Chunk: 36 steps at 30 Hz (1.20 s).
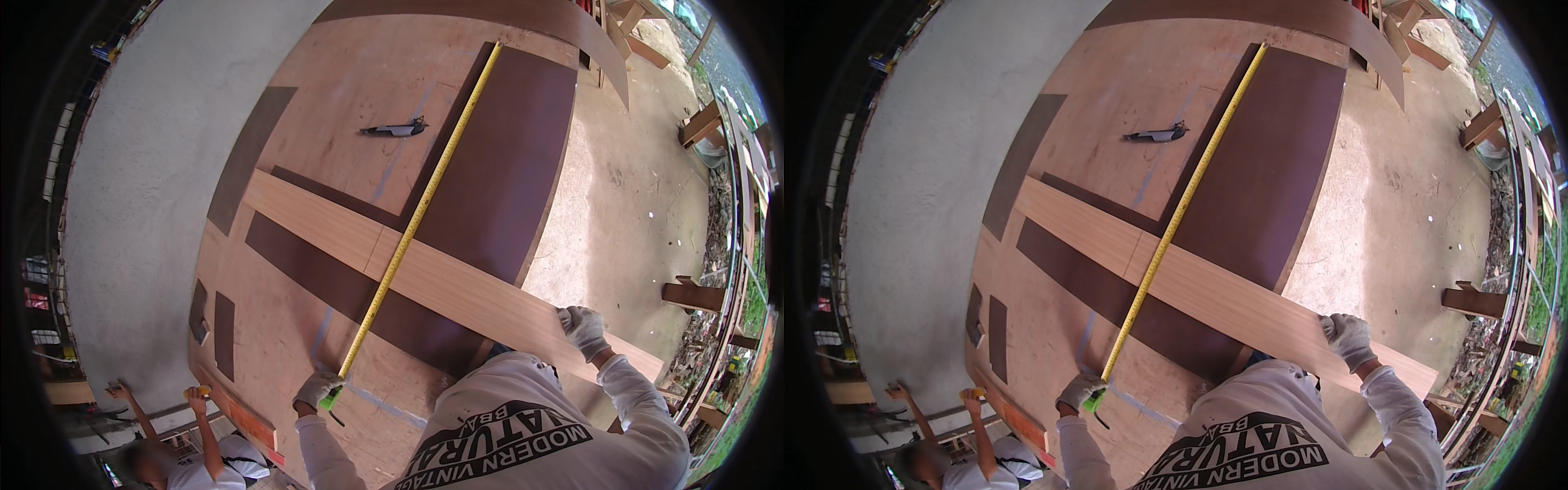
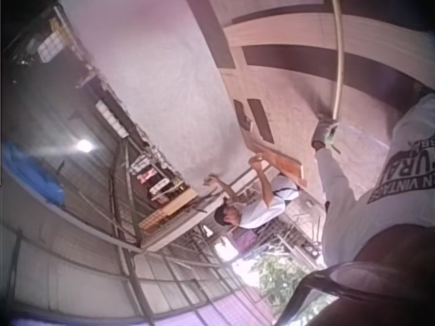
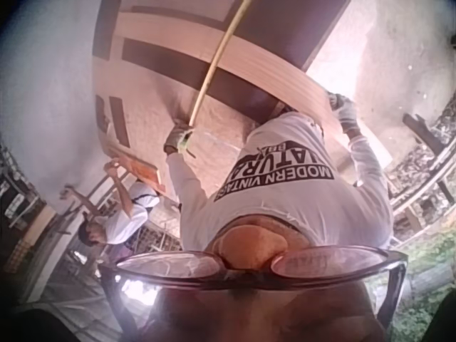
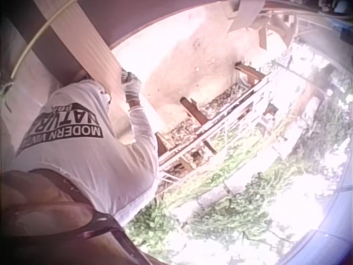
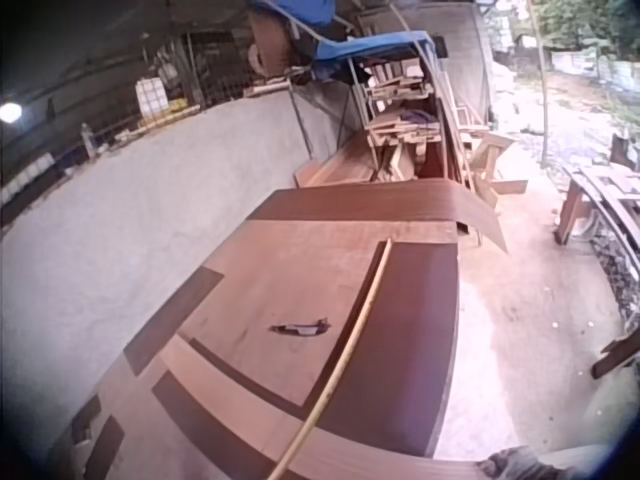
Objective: The person measures a wooden board with a tape measure and marks it using a pencil. They move wood panels on a workbench and use a utility knife to score a line across the board.
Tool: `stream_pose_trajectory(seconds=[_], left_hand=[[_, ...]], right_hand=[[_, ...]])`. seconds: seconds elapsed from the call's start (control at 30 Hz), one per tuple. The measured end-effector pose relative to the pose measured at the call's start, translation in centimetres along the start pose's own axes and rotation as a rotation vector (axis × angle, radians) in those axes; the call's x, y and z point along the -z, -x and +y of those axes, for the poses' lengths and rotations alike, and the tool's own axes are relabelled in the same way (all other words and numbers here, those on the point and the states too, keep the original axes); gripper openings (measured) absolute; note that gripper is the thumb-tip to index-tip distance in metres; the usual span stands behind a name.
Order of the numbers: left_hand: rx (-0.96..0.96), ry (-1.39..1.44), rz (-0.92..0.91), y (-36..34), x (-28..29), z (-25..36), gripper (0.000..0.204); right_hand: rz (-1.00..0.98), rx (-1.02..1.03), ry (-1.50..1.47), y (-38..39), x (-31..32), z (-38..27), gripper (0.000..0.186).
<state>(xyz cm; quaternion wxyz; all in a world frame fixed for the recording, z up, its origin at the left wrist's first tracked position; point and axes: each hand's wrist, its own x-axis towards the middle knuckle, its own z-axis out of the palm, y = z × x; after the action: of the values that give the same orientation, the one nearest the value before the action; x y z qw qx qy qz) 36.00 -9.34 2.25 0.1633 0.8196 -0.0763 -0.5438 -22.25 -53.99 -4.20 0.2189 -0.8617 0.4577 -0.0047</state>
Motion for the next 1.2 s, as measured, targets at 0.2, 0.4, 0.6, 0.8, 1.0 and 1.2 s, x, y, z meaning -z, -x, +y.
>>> stream_pose_trajectory(seconds=[0.2,0.4,0.6,0.8,1.0,1.2], left_hand=[[0.006,-0.048,-0.033,0.1,0.2,0.3,0.024],[0.005,-0.034,-0.024,0.1,0.0,-0.2,0.026],[-0.031,-0.042,-0.023,0.8,0.0,-0.1,0.026],[-0.086,-0.157,-0.025,-0.6,0.0,1.5,0.024],[-0.005,-0.244,-0.073,-3.7,0.3,-3.3,0.027],[0.067,-0.202,0.005,-3.0,-0.1,-0.2,0.026]], right_hand=[[0.010,-0.007,-0.022,-0.1,0.5,-0.3,0.041],[0.007,-0.008,-0.017,-0.1,1.0,-0.8,0.039],[0.003,-0.014,-0.008,-0.1,0.2,-0.4,0.038],[0.032,0.017,0.012,0.2,0.1,-0.3,0.037],[-0.049,-0.034,0.006,0.3,1.6,-0.3,0.046],[-0.141,-0.067,-0.029,0.0,3.0,-1.1,0.051]])
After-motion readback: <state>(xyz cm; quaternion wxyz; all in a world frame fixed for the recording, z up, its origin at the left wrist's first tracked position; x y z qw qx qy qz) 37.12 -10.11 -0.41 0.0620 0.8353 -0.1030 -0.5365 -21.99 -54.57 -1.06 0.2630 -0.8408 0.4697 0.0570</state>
